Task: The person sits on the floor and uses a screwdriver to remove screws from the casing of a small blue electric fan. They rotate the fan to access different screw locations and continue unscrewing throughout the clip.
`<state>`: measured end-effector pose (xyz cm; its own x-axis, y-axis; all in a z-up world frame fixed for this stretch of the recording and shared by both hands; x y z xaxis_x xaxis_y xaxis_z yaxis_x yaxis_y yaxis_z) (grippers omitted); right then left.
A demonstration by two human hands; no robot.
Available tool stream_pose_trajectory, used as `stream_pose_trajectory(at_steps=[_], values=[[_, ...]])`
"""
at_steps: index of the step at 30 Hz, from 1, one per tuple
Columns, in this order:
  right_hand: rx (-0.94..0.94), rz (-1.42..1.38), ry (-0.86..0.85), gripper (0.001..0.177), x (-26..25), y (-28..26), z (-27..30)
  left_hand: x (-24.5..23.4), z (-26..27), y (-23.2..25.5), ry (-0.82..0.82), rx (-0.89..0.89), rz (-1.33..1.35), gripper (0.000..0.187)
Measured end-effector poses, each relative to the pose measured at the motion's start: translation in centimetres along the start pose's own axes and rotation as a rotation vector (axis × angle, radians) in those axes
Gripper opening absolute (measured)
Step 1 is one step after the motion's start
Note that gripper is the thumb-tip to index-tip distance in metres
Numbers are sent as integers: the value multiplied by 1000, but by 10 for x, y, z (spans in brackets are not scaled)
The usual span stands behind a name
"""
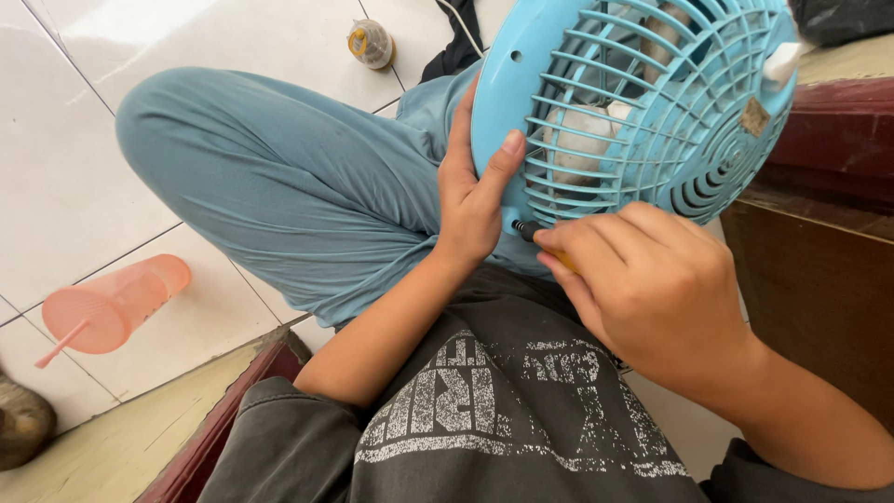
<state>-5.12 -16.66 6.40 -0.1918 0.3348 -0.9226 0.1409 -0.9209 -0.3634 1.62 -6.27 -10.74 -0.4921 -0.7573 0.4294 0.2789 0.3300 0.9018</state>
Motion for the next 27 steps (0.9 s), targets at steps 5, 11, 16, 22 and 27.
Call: stream_pose_trajectory(at_steps=[5,11,16,22,27], values=[[67,-98,-145,19,2,5,-4,10,-4,19,-35,4,-136,63],[106,-141,-190,20,-18,1,-3,25,-10,57,-84,-30,-53,67],[24,-140,-154,24,-36,-13,5,32,-9,100,-144,-46,-195,68],[-8,-167,-119,24,-44,-30,15,40,-3,141,-195,-65,-449,69],[-66,-184,-27,24,-34,-41,16,33,7,151,-194,-25,-364,71]])
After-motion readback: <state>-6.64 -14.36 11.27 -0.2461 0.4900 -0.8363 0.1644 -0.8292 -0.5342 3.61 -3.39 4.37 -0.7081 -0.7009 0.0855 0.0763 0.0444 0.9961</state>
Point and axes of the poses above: each hand's wrist, its own z-axis away from the middle knuckle, its own x-axis out of the palm, y = z × x, the point moved 4 cm from there along -z, towards the middle knuckle, and after that the axes turned 9 degrees about -y, right-handed, at the moved point
